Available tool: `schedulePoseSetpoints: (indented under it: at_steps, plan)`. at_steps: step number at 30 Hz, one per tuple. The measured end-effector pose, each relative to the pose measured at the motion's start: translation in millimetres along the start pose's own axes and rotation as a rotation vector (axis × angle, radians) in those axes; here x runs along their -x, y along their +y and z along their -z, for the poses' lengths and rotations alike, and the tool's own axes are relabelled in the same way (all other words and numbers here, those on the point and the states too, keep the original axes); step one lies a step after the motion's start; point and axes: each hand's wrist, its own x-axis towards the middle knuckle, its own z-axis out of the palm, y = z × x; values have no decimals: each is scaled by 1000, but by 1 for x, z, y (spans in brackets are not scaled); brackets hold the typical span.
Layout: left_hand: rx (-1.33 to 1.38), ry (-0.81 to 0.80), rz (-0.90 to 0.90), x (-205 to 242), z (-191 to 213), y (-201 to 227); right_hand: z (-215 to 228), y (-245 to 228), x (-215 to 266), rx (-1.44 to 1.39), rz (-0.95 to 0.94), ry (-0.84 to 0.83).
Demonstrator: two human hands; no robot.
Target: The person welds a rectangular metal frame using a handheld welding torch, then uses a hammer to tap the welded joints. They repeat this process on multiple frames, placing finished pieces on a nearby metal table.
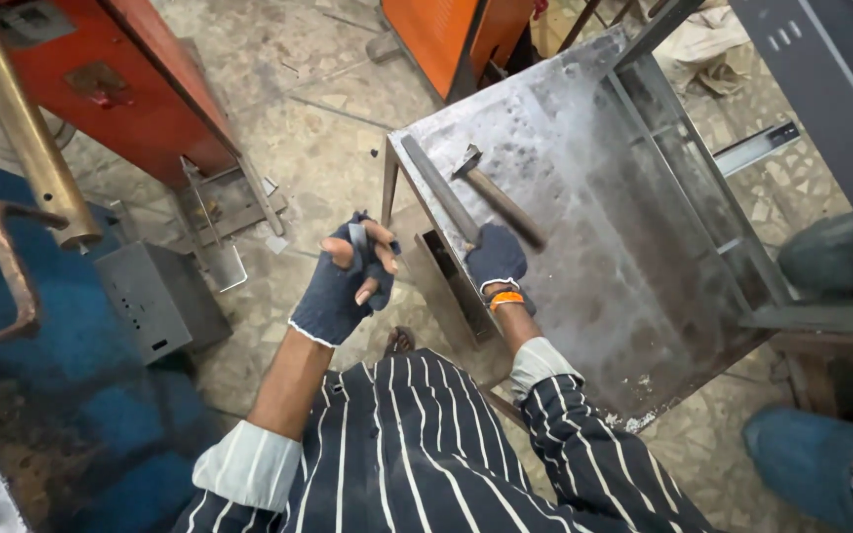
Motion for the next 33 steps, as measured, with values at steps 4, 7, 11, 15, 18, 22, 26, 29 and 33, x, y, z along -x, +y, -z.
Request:
schedulePoseSetpoints:
  at_steps: [4,7,11,15,18,22,26,29,33]
  plan:
    - [-102,36,-10,-9,-16,9,-1,2,-4,44,84,74]
    - [-111,-12,-10,-21,-21,13,35,-28,-12,-44,137,215]
    - [-165,60,20,-37,-43,16,107,-105,-18,-671,143,274]
    - [-401,111,-25,-49,-73,8,154,-171,-21,-824,148,257]
    - [-737,338,-1,-55,-78,2,143,-171,-30,-806,318,233]
    - [-731,431,75,-54,-85,18,130,-162,-33,-927,237,68]
    - [-700,409,98,-52,-84,27,111,-154,-45,-1050,316,-78]
    - [-666,445,67,-47,-82,33,110,-157,-52,-1210,152,-158]
    - [-681,469,1,-36,-71,34,142,-185,-39,-1182,124,225]
